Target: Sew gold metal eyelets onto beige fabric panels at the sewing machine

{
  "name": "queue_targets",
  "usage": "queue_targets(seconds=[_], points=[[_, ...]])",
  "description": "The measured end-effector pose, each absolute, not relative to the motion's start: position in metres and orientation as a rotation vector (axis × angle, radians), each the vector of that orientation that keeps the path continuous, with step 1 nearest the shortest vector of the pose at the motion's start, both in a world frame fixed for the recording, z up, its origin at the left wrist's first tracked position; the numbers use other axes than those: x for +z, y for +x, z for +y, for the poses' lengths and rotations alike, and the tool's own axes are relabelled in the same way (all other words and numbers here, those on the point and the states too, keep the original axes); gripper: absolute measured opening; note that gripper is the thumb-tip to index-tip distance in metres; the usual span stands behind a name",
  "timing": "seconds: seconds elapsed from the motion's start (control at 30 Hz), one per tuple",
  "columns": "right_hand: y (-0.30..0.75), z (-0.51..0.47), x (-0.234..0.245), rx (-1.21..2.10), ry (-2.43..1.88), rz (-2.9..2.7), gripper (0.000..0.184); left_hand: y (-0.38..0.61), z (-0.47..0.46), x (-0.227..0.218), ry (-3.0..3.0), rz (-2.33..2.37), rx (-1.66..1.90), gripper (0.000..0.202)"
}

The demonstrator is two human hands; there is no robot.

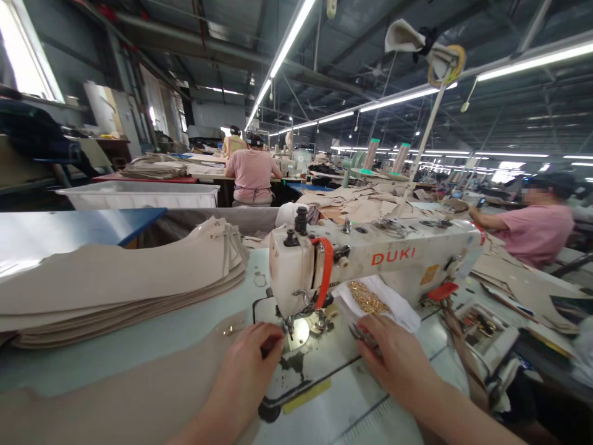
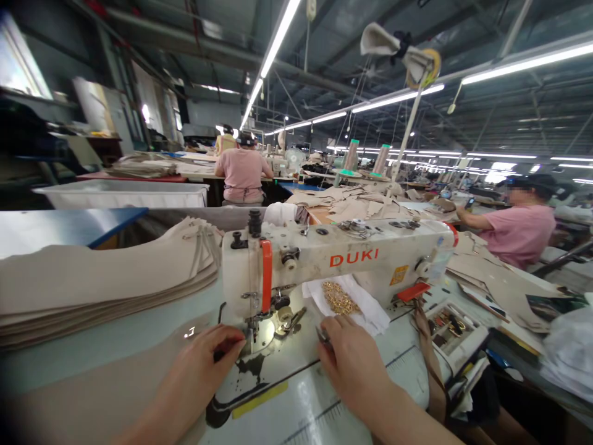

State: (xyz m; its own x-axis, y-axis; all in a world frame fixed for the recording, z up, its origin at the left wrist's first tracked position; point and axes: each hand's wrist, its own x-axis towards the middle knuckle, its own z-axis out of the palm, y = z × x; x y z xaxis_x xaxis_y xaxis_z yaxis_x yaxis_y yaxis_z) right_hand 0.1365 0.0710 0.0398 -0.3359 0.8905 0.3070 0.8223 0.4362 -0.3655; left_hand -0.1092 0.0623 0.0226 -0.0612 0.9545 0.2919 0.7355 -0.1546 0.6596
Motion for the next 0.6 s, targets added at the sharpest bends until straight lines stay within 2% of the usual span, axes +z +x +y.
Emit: queue_targets(seconds=[0.33, 0.5, 0.6], points=[[0.142, 0.044, 0.032, -0.161, -1.640, -2.306, 0.019, -0.105, 0.063, 0.032, 2.008, 1.879, 1.017, 0.018], [0.144, 0.042, 0.034, -0.095, -1.673, -2.386, 0.028, -0.109, 0.054, 0.045, 1.997, 1.879, 0.977, 0.016], [0.153, 0.035, 0.038, 0.082, -1.573, -2.345, 0.026, -0.131, 0.037, 0.037, 1.993, 1.905, 1.043, 0.021]])
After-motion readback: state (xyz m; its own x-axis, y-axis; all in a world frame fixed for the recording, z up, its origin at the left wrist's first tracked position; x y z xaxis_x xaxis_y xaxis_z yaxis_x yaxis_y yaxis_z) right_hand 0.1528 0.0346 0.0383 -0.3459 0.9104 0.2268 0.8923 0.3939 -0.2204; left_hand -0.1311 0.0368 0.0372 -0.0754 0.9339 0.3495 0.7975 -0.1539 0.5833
